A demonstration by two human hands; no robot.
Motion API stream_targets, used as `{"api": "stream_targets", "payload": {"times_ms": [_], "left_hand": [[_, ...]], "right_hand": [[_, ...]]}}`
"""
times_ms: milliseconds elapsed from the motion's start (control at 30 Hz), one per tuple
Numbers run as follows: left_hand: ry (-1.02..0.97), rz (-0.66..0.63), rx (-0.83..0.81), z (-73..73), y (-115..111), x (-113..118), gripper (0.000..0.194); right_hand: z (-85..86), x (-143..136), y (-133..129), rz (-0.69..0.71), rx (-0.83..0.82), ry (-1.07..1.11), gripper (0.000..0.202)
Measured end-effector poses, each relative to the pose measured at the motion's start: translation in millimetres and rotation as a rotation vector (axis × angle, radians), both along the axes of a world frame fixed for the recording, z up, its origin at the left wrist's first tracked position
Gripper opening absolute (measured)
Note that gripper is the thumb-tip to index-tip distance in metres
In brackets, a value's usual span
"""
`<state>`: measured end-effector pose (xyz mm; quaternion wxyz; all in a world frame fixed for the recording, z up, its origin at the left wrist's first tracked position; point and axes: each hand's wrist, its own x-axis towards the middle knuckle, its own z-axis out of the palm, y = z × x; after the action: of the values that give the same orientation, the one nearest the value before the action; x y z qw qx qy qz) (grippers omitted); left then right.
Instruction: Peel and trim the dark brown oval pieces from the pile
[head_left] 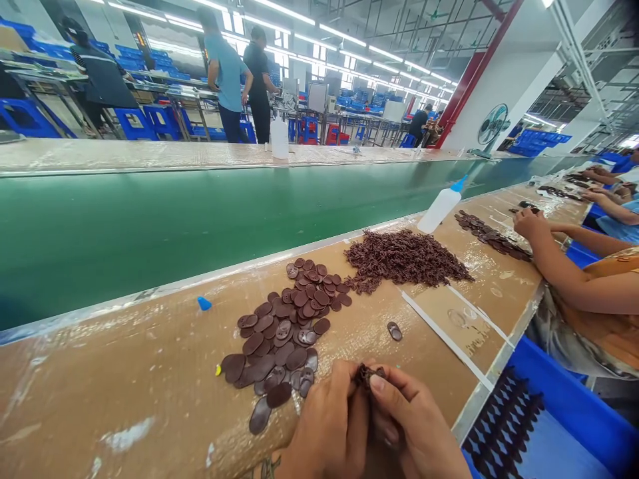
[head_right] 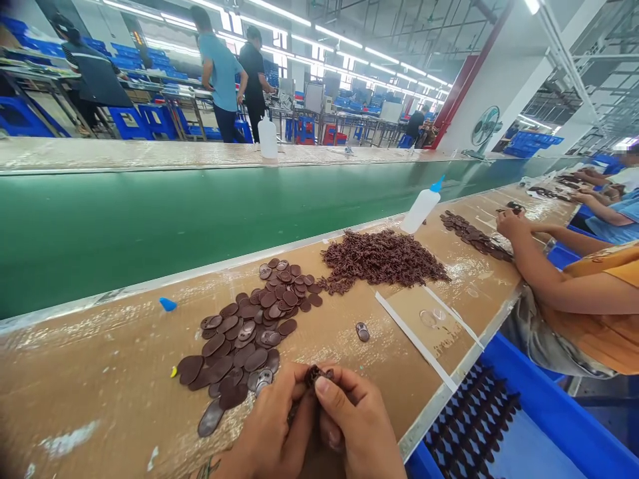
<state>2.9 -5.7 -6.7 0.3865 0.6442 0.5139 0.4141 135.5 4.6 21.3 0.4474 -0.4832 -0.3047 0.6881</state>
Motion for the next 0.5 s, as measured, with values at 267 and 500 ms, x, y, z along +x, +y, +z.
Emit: {"api": "stream_targets", "payload": {"times_ms": [267, 500], "left_hand": [[-0.036, -0.008, -0.002, 16.9, -2.8, -4.0, 0.023], [-0.009, 0.041, -0.109, 21.9, -5.3, -0.2, 0.026]], "right_hand": [[-9.4, 1.1, -5.5, -0.004, -0.016, 0.086, 0.040], [-9.0, -2.0, -3.0, -0.025, -0.039, 0.116, 0.042]]}}
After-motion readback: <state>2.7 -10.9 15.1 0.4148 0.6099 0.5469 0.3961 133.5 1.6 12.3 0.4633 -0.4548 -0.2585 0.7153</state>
